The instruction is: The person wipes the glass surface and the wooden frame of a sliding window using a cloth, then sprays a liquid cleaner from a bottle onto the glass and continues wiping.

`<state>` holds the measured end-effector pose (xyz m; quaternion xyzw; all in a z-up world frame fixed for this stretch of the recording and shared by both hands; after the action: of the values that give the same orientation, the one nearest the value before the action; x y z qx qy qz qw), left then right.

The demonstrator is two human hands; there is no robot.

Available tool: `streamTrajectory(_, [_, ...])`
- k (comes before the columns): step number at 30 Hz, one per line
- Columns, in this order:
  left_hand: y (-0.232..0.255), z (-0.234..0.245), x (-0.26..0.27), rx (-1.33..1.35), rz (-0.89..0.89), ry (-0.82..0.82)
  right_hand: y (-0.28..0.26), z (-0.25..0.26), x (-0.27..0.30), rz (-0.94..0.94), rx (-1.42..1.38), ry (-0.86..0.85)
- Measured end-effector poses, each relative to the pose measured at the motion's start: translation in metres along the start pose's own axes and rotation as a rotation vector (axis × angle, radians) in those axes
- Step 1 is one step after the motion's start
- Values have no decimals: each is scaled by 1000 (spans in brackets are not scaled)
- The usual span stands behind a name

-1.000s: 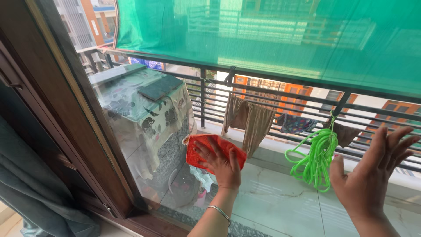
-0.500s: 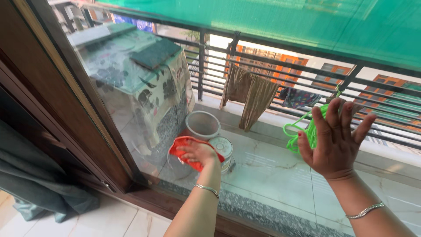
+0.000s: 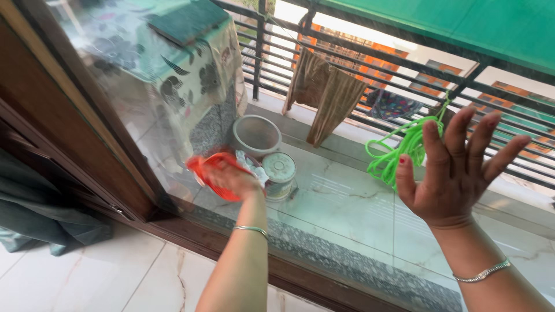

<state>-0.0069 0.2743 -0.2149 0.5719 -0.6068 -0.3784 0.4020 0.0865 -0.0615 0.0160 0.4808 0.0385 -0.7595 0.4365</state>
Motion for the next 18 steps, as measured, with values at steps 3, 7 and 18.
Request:
streamTrajectory(3, [-42,10,18,-471,248,-36,-4,3,-3,12,-3,8])
streamTrajectory(7, [-45,-6,94,-350,76,-181,-8,7,-5,23,-9,1])
streamTrajectory(18, [-23,-3,57,-128,-65,-162,-30,36,-23,127,-291,-64])
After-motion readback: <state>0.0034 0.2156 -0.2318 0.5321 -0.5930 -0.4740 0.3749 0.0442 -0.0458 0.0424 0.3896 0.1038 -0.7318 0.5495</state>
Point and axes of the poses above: each hand's wrist, its own x-axis away from the middle knuckle, its own z-axis out of the back of the hand, y = z × x, the point moved 5 cm from there along -x, towards the middle knuckle, and after that the axes turned 2 degrees about -y, right-handed, at the moved point
